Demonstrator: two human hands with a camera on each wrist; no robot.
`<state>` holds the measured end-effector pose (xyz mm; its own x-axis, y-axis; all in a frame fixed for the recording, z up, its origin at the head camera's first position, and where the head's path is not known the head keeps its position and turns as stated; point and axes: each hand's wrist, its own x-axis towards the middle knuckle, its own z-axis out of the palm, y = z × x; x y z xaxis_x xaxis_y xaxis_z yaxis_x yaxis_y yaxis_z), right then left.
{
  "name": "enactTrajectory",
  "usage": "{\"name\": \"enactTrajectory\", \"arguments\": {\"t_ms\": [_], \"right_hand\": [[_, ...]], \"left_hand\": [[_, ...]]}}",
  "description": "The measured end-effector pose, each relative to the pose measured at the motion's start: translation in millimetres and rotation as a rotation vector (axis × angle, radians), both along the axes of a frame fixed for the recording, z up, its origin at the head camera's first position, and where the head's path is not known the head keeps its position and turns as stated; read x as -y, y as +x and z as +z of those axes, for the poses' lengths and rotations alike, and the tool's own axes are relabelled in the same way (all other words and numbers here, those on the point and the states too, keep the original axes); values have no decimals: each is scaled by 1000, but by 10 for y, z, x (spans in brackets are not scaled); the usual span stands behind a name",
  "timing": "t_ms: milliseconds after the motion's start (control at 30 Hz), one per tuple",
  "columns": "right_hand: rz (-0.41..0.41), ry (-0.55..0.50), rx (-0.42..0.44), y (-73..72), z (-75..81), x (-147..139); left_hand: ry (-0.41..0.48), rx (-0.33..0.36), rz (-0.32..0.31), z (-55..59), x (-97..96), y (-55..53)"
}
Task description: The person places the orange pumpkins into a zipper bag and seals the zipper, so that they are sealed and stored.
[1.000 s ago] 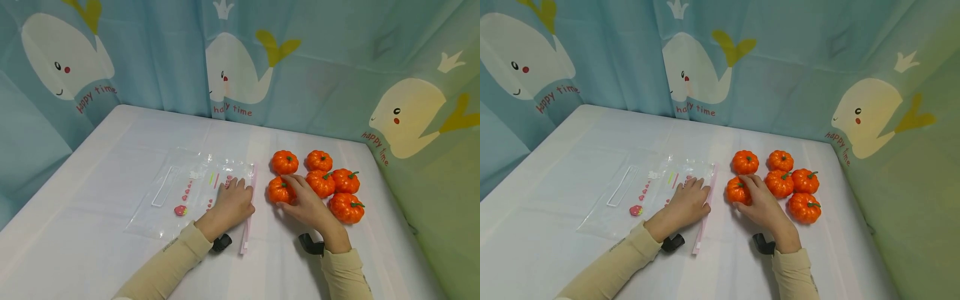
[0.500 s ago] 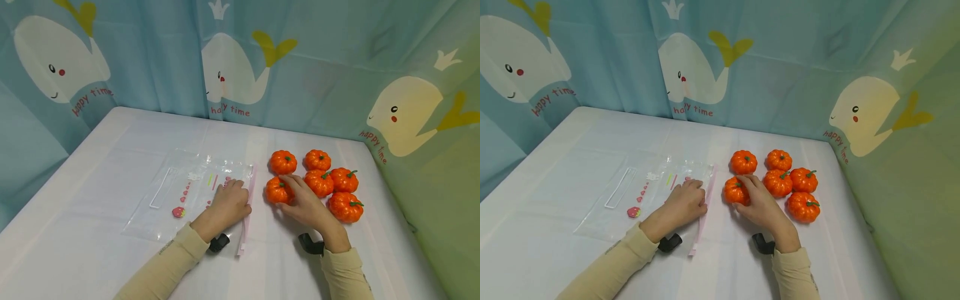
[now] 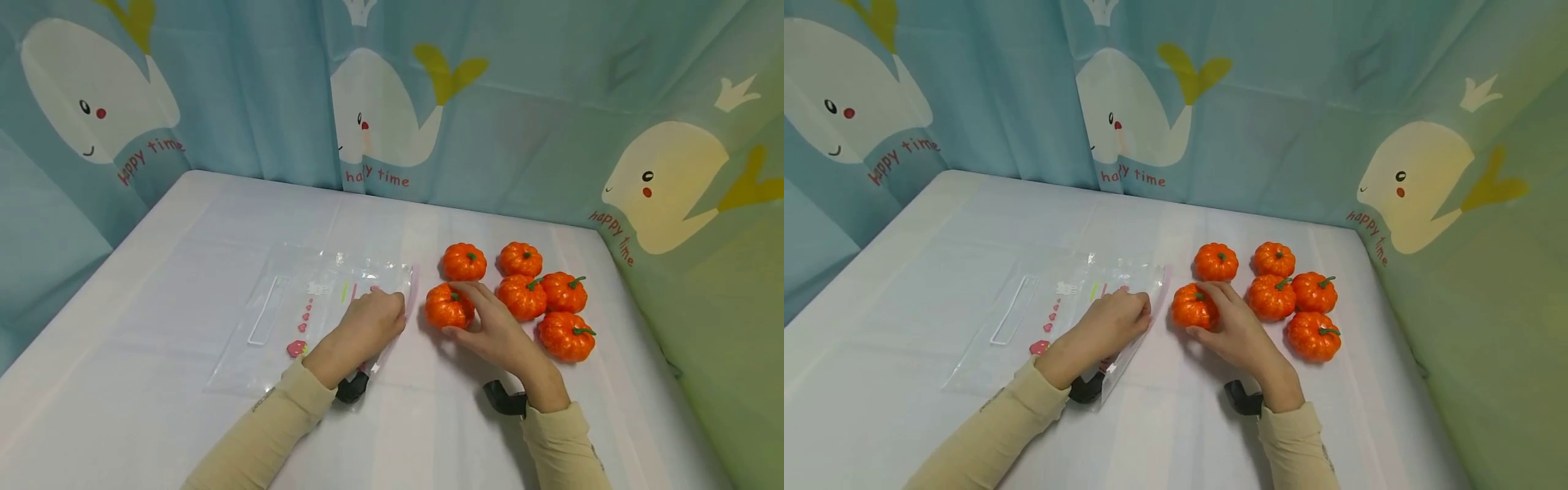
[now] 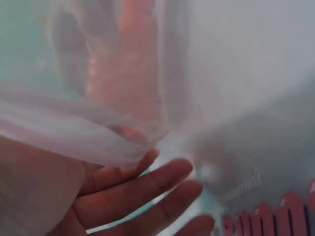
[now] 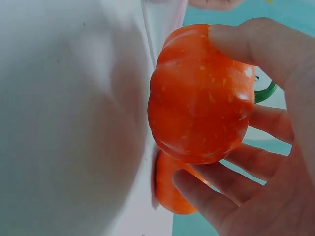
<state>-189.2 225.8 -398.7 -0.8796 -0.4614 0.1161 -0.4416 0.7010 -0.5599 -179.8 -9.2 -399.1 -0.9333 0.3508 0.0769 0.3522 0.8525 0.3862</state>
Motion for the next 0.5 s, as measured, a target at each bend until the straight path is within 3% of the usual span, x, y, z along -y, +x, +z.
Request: {"name": "enactTrajectory", "arguments": {"t_ms": [300,500], "right_hand": [[30,-14,-16,20,-27,84],[37,-8,-13,34,-41,130]], "left_hand": [[57,124,-3,-16,-11,-46],[118,100,-7,-5,-14,-50]]}}
